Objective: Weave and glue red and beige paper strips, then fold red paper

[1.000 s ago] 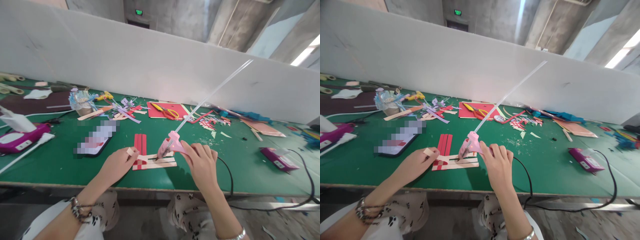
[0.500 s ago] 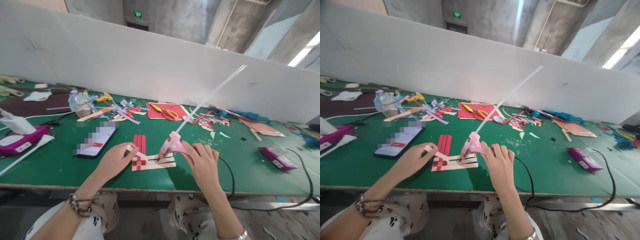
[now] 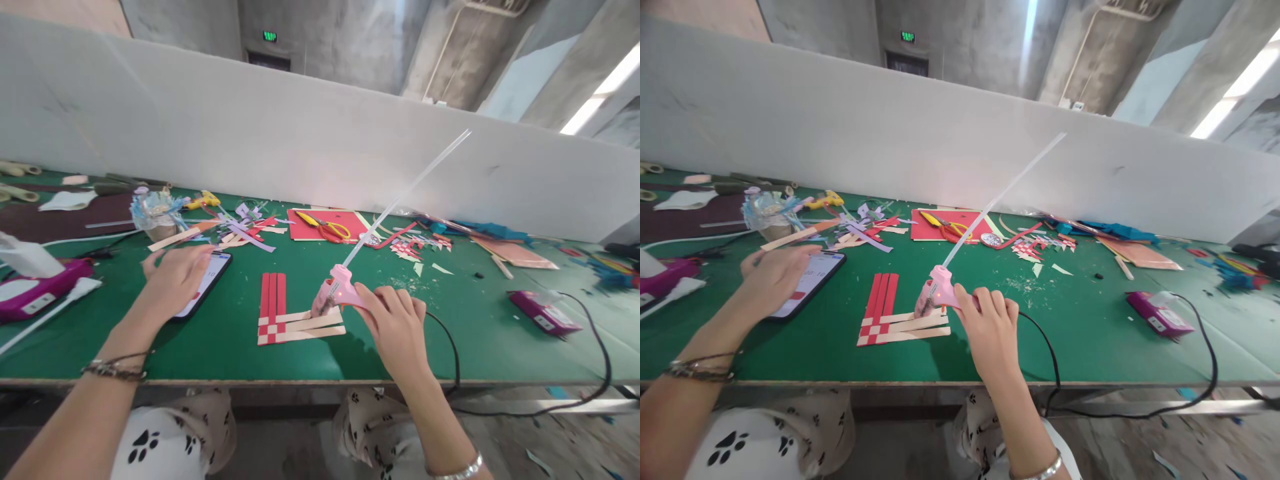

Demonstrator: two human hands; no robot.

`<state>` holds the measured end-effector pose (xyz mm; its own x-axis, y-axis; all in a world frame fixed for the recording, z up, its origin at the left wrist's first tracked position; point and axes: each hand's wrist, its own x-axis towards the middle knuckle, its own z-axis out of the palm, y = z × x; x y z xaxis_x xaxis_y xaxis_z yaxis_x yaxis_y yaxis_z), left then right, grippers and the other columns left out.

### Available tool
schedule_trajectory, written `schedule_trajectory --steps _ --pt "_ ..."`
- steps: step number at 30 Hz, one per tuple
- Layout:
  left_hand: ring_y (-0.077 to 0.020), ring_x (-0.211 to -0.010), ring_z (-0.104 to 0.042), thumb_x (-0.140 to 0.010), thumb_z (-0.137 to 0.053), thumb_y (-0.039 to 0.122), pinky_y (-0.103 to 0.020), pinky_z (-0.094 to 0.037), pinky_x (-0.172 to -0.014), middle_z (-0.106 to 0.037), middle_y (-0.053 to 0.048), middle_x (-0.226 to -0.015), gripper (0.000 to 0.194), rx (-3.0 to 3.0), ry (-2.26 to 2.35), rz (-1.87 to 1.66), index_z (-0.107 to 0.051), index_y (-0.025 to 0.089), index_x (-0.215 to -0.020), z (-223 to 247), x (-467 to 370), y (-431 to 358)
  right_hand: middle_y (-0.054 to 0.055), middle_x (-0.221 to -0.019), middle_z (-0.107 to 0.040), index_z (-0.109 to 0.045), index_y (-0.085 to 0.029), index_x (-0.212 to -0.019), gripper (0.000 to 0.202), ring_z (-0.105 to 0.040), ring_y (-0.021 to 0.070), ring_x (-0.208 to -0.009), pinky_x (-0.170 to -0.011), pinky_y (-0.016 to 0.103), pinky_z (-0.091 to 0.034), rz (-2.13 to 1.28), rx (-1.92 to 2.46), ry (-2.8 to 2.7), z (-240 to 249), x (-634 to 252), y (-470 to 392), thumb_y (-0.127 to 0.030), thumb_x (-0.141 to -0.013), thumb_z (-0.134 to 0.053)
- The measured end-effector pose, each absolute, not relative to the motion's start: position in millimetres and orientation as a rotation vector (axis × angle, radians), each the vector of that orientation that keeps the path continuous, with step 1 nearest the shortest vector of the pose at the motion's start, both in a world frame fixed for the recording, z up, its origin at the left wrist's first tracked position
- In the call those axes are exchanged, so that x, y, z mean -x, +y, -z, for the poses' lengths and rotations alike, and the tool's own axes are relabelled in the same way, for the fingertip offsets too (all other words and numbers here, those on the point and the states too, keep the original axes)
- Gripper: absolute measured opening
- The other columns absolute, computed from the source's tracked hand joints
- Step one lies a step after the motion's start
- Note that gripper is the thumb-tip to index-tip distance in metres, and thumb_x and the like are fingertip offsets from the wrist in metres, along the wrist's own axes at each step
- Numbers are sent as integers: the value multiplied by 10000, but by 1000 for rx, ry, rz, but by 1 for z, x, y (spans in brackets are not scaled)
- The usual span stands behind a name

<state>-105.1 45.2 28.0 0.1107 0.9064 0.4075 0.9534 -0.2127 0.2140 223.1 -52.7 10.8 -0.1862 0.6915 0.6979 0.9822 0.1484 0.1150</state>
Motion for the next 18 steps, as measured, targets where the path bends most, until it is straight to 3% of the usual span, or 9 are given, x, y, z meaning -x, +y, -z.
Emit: schedule_trajectory --steps 2,5,7,14,18 --pt "-214 -988 -539 -869 -262 410 -342 -361 -895 -620 -33 -1016 419 2499 -1750 904 -562 186 -1056 -29 81 30 23 -805 -567 -589 -257 -1054 217 -451 155 -772 -688 306 -261 778 1594 -1950 -11 -223 -53 -303 -865 -493" --pt "-202 -922 -552 -794 -460 445 -301 -389 -832 -605 -41 -983 322 2860 -1528 722 -612 217 -962 -26 41 9 20 -802 -569 -587 -255 -1049 213 -440 155 -758 -685 305 -254 784 1590 -1950 -13 -222 -53 -305 -866 -489" --pt "-183 -827 -572 -784 -485 435 -288 -408 -748 -590 -39 -982 319 2963 -1528 596 -609 223 -987 -21 21 0 20 -797 -568 -589 -252 -1041 209 -436 156 -752 -684 306 -252 793 1586 -1948 -14 -222 -53 -304 -864 -492" --pt "-173 -699 -572 -771 -530 460 -269 -362 -597 -594 -16 -847 271 2878 -1469 388 -600 219 -872 -4 4 -4 19 -791 -564 -588 -245 -1045 213 -445 158 -761 -684 308 -253 769 1604 -1942 -13 -222 -54 -303 -859 -501" --pt "-168 -620 -556 -763 -507 535 -263 -297 -507 -604 -15 -783 339 2754 -1510 285 -561 201 -776 0 -3 -8 20 -780 -569 -590 -246 -1042 216 -441 159 -749 -679 303 -248 748 1617 -1927 -12 -222 -54 -316 -862 -493"
